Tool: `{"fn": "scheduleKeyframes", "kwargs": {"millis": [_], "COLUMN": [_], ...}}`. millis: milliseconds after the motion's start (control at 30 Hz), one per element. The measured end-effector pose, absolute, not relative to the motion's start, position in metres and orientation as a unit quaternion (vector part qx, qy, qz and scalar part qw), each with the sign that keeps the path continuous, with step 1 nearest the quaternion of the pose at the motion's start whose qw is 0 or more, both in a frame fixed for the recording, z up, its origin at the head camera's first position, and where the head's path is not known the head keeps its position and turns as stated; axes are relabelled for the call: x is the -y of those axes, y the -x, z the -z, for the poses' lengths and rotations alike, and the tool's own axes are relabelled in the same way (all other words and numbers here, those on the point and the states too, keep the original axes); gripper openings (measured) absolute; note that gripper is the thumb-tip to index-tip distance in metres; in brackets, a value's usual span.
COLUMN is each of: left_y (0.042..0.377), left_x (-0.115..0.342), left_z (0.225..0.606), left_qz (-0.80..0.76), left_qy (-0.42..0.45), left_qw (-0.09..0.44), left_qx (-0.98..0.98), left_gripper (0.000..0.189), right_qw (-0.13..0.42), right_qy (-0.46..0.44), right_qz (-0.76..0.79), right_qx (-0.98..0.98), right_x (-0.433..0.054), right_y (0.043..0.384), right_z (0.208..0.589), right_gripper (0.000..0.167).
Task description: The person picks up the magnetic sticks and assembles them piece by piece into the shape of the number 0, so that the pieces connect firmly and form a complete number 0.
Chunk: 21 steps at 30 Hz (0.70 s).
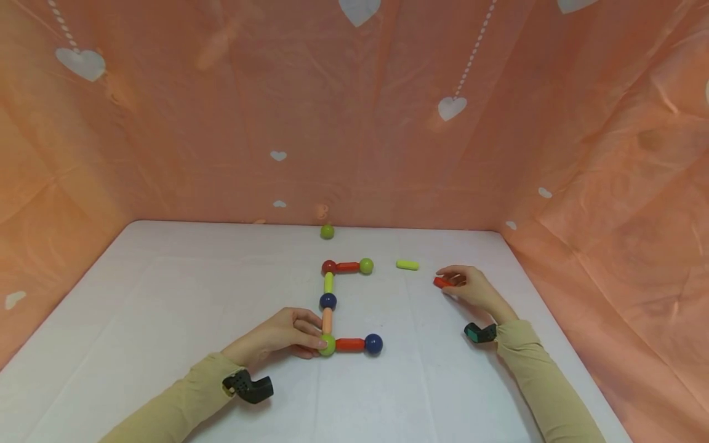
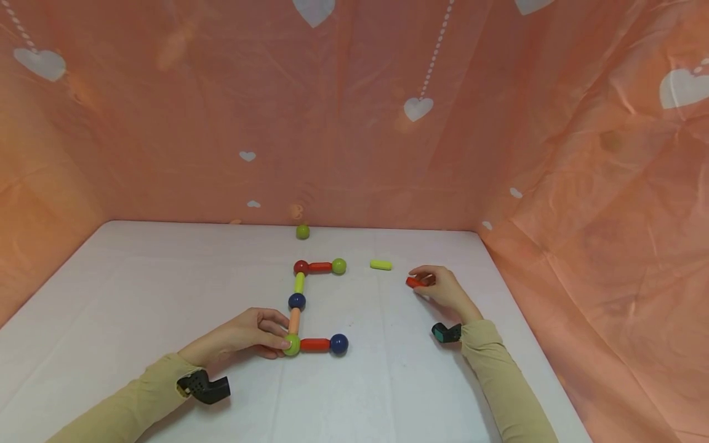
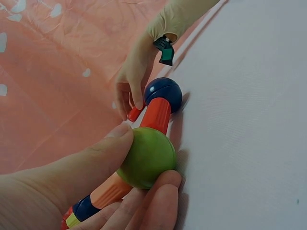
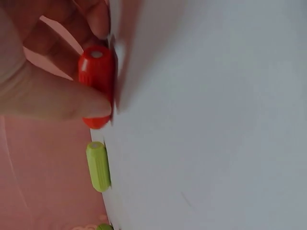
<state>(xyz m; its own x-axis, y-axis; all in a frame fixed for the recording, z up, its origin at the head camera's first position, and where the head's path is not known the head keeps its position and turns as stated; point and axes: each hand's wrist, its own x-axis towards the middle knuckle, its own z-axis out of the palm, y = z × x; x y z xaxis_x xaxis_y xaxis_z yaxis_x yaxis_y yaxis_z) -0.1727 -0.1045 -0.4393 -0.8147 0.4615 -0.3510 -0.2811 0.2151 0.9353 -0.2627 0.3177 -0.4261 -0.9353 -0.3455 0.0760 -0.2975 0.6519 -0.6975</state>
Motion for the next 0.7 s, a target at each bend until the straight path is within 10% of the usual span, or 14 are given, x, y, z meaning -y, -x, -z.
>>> {"fn": "scheduleKeyframes", "kwargs": {"millis": [700], "left_y": [0.172], "left_x": [0.105], "left_z": [0.439], "left_qz": [-0.621], "left_qy": [-0.068], "left_qw": [0.3], "left_qx": [-0.721], "left_gripper": [0.045], "right_qw": [0.135], "right_qy": [0.146], "right_qz": [0.56], "right_qx": [-0.804], "right_x": [-0.236], "right_y": [0.234], "right_z": [0.417], "right_gripper": [0.041]}}
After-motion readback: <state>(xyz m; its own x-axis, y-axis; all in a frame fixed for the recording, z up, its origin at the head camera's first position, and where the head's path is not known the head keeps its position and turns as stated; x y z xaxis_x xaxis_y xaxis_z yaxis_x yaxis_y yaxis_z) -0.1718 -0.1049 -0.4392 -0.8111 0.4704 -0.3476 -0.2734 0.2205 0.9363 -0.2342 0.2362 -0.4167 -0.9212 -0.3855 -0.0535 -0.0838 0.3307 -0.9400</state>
